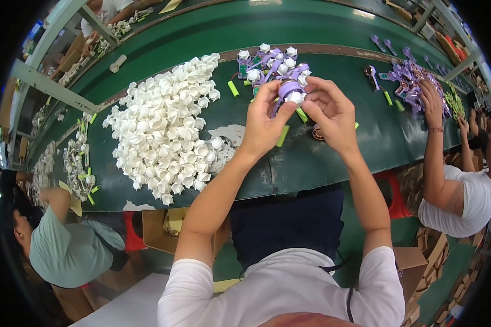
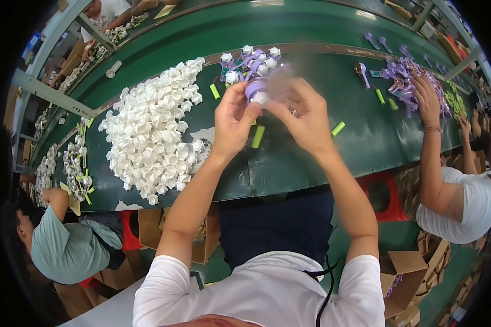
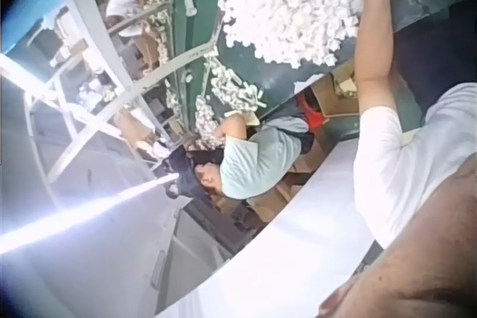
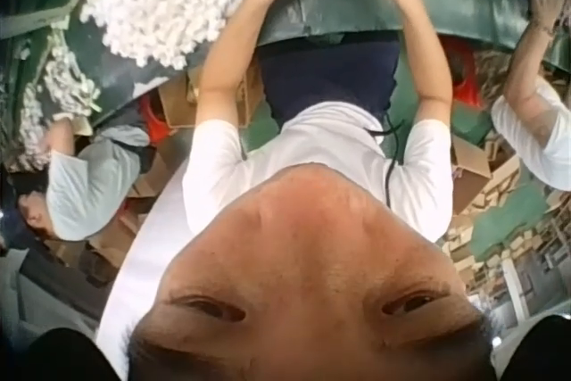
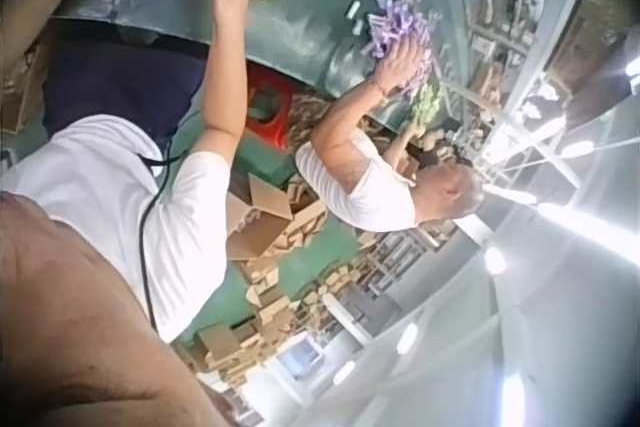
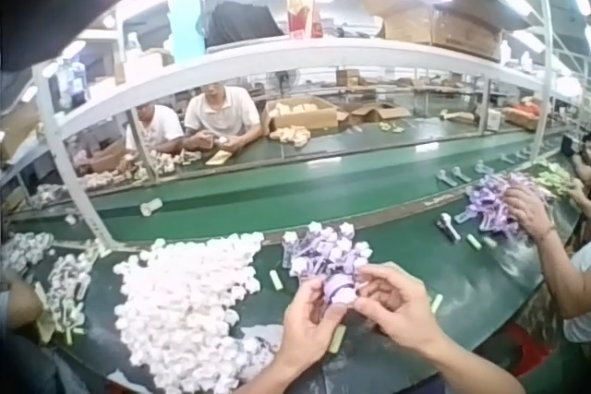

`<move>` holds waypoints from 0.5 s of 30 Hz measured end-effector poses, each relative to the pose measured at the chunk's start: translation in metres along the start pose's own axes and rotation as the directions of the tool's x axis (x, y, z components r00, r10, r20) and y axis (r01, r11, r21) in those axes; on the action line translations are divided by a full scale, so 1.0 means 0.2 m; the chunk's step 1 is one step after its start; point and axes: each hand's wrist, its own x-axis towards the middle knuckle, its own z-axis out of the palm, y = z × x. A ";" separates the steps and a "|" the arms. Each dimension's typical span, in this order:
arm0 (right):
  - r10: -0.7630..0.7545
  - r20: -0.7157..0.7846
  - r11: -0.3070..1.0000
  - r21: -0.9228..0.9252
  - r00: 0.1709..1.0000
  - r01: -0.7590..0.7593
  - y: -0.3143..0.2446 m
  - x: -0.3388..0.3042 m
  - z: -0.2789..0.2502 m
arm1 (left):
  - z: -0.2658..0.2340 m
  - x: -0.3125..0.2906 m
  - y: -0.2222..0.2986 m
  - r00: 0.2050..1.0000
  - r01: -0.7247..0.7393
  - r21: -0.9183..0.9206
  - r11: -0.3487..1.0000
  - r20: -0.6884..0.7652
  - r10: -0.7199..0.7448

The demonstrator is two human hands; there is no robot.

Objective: The person assembles small purple plastic parts and white plastic caps by hand, joining them together on a factory assembly line.

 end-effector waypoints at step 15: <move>0.307 -0.102 0.938 0.202 0.946 -0.283 0.22 0.16 0.06 | 0.06 0.00 -0.03 0.818 -0.174 0.814 0.555 -0.194 0.541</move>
